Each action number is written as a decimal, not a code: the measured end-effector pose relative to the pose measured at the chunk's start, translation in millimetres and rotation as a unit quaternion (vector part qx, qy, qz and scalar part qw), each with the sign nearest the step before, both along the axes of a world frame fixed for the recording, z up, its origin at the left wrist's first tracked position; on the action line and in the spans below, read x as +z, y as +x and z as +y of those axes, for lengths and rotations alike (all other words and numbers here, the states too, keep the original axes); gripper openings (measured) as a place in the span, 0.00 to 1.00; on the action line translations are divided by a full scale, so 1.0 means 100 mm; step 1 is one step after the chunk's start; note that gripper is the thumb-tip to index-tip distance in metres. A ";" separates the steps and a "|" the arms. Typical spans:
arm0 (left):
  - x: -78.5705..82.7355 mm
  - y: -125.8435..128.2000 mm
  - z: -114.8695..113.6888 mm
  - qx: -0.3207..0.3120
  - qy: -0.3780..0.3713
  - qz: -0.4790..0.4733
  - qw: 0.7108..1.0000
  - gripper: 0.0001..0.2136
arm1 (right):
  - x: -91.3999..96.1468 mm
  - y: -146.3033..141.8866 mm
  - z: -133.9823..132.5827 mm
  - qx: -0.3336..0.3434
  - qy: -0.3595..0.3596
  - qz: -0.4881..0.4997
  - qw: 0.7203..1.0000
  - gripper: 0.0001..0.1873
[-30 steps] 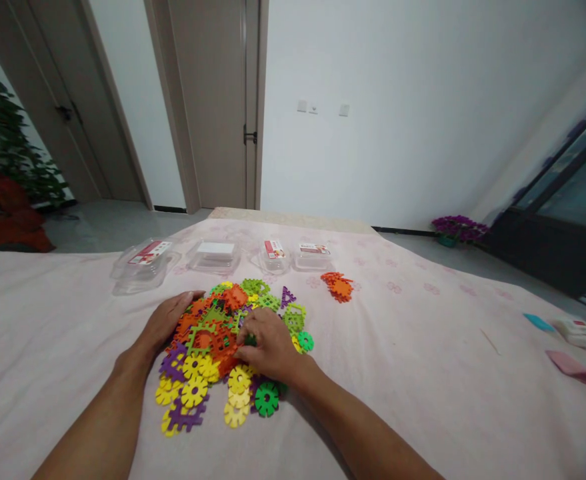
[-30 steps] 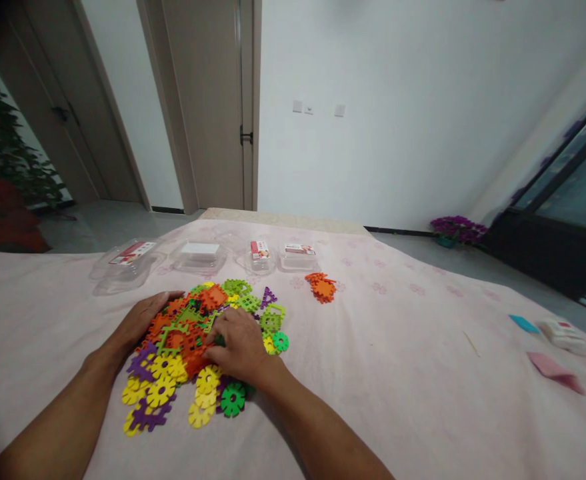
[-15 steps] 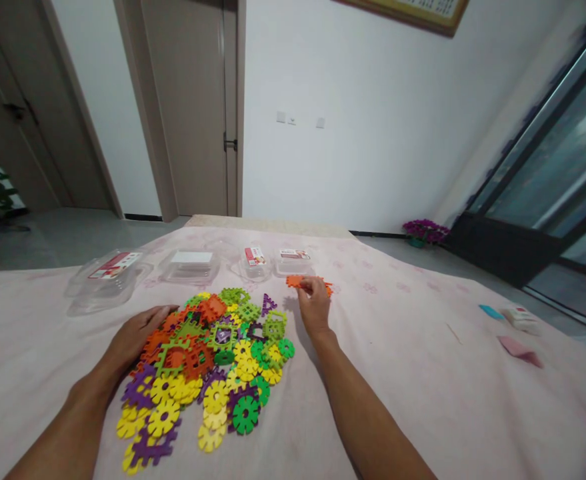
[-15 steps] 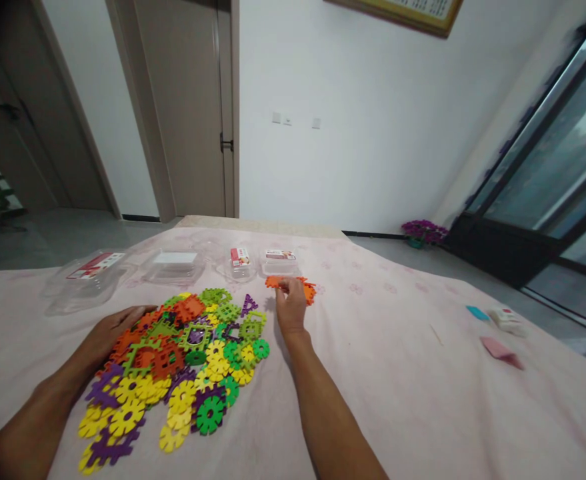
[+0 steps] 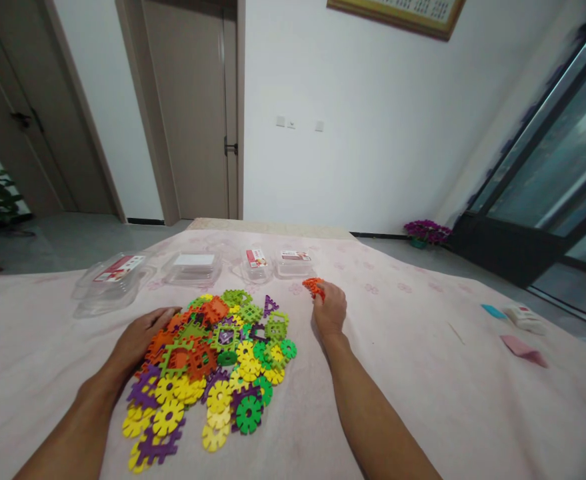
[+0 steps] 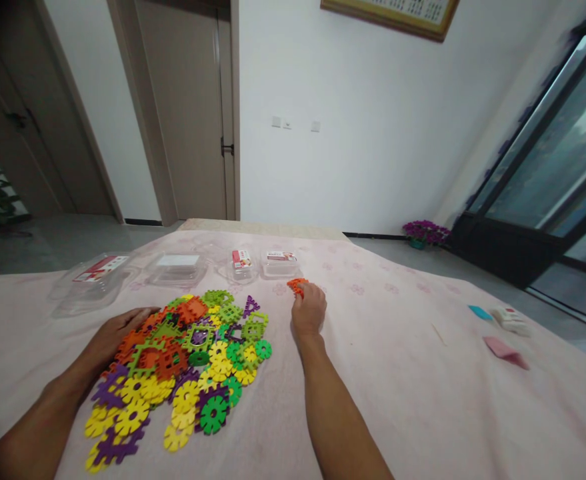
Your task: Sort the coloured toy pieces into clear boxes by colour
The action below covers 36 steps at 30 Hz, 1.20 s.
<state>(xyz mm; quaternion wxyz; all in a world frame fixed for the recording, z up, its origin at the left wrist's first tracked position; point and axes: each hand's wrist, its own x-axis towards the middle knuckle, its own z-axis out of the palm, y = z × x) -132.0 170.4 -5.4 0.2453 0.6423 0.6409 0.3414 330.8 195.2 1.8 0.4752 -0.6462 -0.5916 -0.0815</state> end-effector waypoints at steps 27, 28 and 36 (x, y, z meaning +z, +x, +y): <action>-0.03 -0.01 0.03 0.021 0.001 0.020 1.000 0.27 | 0.19 -1.34 -0.60 0.398 -0.079 -0.024 0.914 0.20; -0.04 -0.01 0.03 0.022 -0.001 0.021 1.000 0.26 | 0.19 -1.34 -0.60 0.392 -0.080 0.002 0.916 0.16; -0.03 -0.04 0.06 0.027 -0.008 0.048 0.998 0.25 | 0.34 -0.92 -0.23 0.271 -0.050 0.261 0.925 0.14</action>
